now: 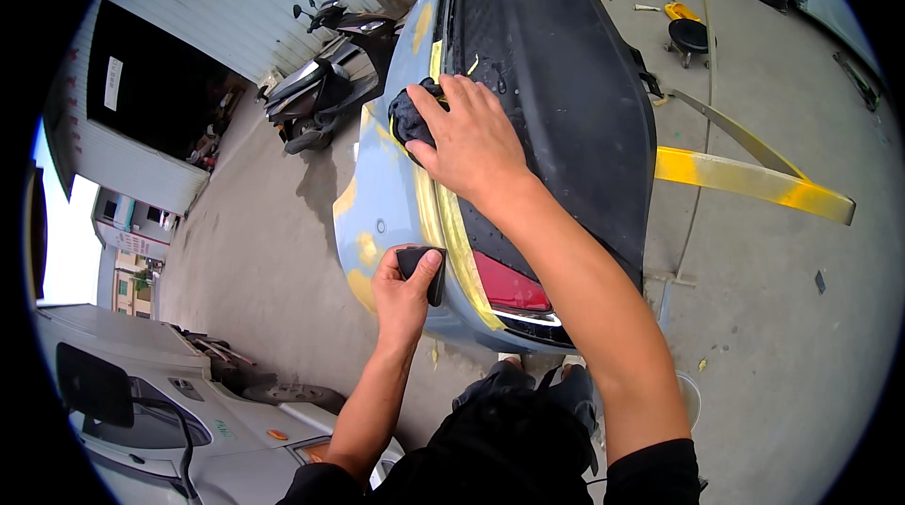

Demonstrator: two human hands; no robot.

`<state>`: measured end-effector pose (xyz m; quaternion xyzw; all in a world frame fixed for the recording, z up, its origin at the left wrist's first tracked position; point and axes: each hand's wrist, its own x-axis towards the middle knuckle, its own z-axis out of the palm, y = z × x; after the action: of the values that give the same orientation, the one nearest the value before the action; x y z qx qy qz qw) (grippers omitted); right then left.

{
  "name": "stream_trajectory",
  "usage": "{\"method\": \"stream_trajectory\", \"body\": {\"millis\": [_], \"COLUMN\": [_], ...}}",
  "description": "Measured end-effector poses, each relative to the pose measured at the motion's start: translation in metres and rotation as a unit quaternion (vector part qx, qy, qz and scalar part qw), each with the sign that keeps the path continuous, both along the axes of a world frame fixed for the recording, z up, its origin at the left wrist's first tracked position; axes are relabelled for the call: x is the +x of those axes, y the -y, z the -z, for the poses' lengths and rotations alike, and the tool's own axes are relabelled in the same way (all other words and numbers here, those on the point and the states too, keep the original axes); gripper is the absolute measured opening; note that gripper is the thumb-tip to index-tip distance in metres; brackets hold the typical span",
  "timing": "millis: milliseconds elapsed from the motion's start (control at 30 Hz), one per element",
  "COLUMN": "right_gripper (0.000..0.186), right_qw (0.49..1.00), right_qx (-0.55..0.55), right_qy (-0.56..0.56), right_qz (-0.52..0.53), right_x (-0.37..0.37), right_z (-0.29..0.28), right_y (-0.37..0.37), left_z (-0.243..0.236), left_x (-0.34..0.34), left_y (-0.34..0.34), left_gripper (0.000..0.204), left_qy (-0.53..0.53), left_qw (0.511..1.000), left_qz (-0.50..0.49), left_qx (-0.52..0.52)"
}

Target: The person sands the surface of a detached car bumper using a sanding block and a cloth, repeatedly dipping the cloth into a bucket of water. The person works on the edges and flat areas of the bumper, smoothing the surface.

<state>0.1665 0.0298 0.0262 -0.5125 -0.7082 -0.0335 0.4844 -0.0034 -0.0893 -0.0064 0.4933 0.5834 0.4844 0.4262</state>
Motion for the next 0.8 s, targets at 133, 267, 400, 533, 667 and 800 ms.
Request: {"method": "stream_trajectory", "body": {"millis": [133, 267, 400, 533, 667, 800], "right_gripper": [0.063, 0.064, 0.064, 0.064, 0.064, 0.063], "right_qw": [1.000, 1.000, 1.000, 1.000, 1.000, 1.000], "right_qx": [0.005, -0.002, 0.013, 0.004, -0.005, 0.002], "right_qy": [-0.005, 0.001, 0.007, 0.019, 0.019, 0.016], "right_qz": [0.007, 0.008, 0.011, 0.014, 0.008, 0.009], "right_x": [-0.002, 0.001, -0.003, 0.000, 0.001, -0.001], "right_z": [0.000, 0.000, 0.000, -0.003, 0.001, 0.001], "right_y": [0.000, 0.001, -0.001, -0.002, -0.002, -0.001], "left_z": [-0.012, -0.006, 0.027, -0.005, 0.009, 0.006], "left_x": [0.015, 0.013, -0.005, 0.002, 0.001, 0.005], "left_y": [-0.028, -0.024, 0.020, -0.015, 0.018, 0.026], "left_gripper": [0.020, 0.022, 0.021, 0.023, 0.031, 0.028], "left_qy": [-0.004, -0.011, -0.010, -0.016, -0.047, -0.003], "left_qw": [0.998, 0.997, 0.999, 0.999, 0.997, 0.998], "left_qz": [-0.058, -0.067, -0.048, -0.026, -0.042, -0.056], "left_qx": [0.024, 0.020, 0.019, -0.013, -0.042, -0.011]}}
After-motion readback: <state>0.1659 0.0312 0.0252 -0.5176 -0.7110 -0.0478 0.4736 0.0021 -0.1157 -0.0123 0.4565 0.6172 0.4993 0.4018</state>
